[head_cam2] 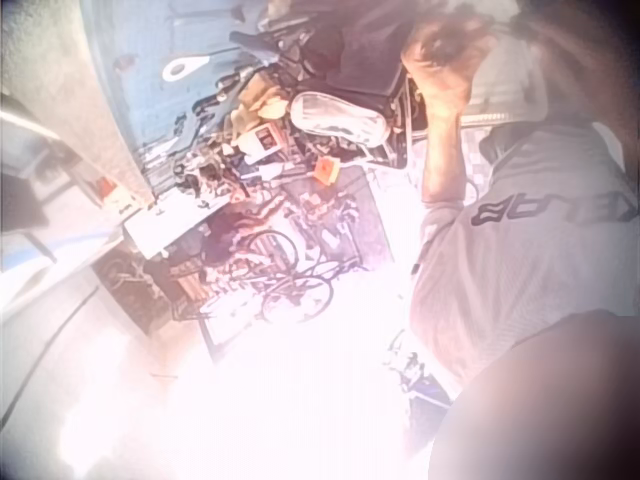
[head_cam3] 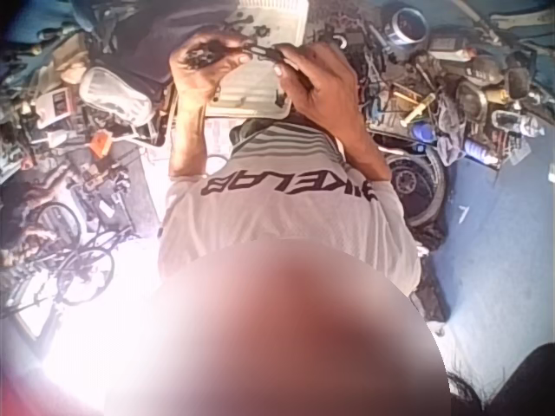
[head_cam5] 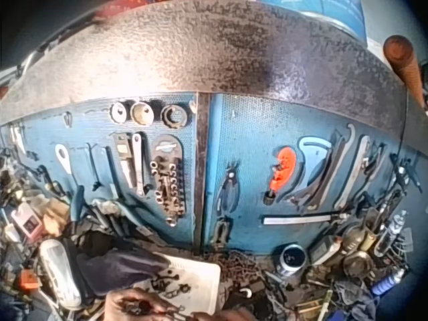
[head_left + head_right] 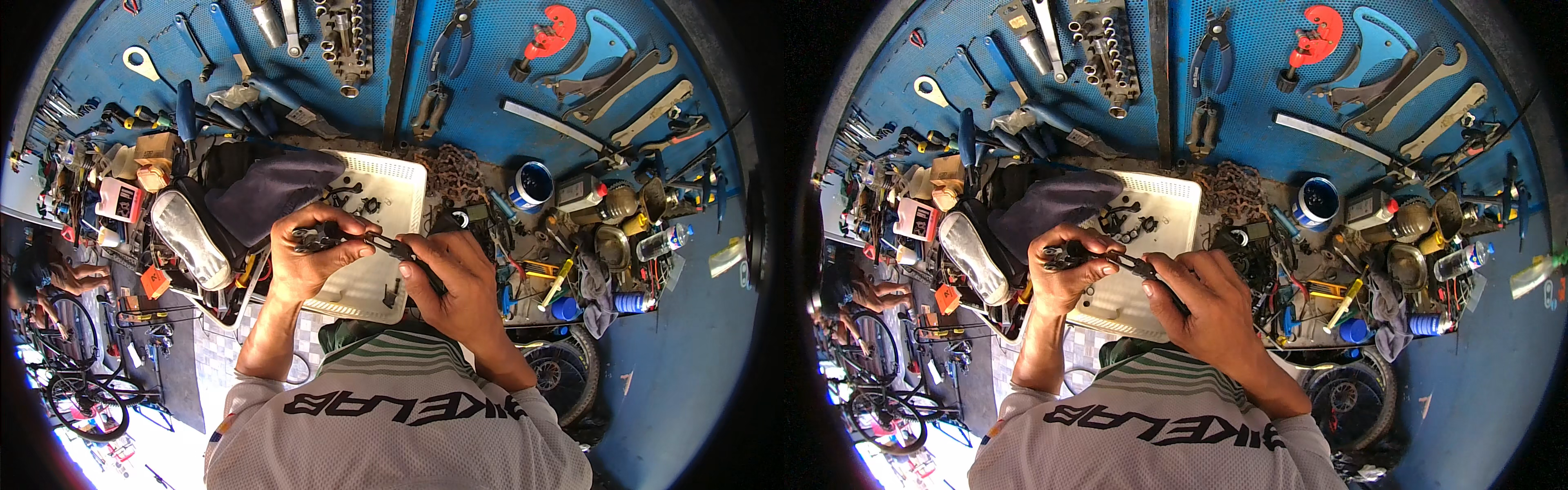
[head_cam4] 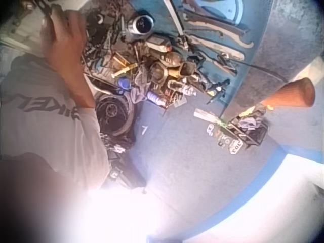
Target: The person uses pliers to remove small rubber seals from bicycle brake components at a workbench. They repeatedly pick up parts, use the pliers to extract the seals, and place the parts and seals into a white tray.
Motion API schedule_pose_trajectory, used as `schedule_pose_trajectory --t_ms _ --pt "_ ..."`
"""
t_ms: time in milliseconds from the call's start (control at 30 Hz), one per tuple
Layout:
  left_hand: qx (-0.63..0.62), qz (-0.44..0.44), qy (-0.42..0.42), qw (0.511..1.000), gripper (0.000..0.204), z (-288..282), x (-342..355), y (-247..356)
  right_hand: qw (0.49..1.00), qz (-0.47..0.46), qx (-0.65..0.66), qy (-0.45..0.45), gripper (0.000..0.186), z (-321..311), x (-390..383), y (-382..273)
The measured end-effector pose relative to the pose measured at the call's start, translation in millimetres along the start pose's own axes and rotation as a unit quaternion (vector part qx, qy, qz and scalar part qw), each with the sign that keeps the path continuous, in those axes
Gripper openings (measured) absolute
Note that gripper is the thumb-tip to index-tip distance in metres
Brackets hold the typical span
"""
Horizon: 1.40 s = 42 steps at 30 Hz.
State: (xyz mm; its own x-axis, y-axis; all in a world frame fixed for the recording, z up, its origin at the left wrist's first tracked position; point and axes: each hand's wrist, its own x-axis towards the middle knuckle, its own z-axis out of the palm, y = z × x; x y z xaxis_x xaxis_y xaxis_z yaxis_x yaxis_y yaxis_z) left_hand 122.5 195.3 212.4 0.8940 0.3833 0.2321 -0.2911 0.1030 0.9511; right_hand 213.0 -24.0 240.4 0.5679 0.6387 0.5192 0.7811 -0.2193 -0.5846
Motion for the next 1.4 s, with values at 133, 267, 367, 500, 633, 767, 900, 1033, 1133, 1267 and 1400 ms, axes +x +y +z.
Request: schedule_pose_trajectory --t_ms 133,267,367,500,633,767,900,1033,1133,1267,1400 --pt "0.002 0.031 -0.021 0.999 0.023 -1.7 -0.2 -5.5 1.0 0.002 0.004 0.001 0.03 1.1 -0.2 -0.3" --pt "-0.053 0.019 -0.004 0.998 0.022 -0.2 -6.6 -14.5 1.0 0.005 0.005 0.006 0.03 1.9 -0.9 -1.6" --pt "-0.134 -0.008 0.006 0.991 0.02 3.2 -9.5 -21.6 1.0 0.004 0.006 0.01 0.031 3.6 -2.2 -0.8" --pt "-0.228 -0.052 0.022 0.972 0.019 9.2 -12.6 -26.2 0.997 0.045 0.066 0.006 0.03 11.1 -7.7 1.8" --pt "-0.251 -0.104 0.053 0.961 0.021 15.0 -16.7 -26.7 0.965 0.183 0.187 0.002 0.024 19.4 -12.2 8.4" --pt "-0.235 -0.121 0.038 0.964 0.016 23.0 -22.2 -27.8 0.942 0.181 0.284 0.012 0.019 28.3 -7.4 16.0" --pt "-0.196 -0.14 0.051 0.969 0.016 25.3 -25.4 -25.7 0.963 0.124 0.237 -0.02 0.02 28.8 -1.3 23.4" --pt "-0.209 -0.169 0.056 0.962 0.016 27.2 -30.9 -22.3 0.934 0.146 0.324 -0.048 0.019 31.6 -2.6 27.1" --pt "-0.205 -0.17 0.07 0.962 0.016 30.2 -31.5 -24.2 0.916 0.16 0.362 -0.063 0.018 33.8 -5.4 30.1" --pt "-0.218 -0.167 0.068 0.959 0.017 31.8 -31.8 -26.3 0.925 0.156 0.341 -0.059 0.017 35.7 -4.4 34.0" --pt "-0.301 -0.192 0.076 0.931 0.018 34.6 -34.3 -29.3 0.885 0.194 0.406 -0.123 0.015 28.2 -2.1 39.3"
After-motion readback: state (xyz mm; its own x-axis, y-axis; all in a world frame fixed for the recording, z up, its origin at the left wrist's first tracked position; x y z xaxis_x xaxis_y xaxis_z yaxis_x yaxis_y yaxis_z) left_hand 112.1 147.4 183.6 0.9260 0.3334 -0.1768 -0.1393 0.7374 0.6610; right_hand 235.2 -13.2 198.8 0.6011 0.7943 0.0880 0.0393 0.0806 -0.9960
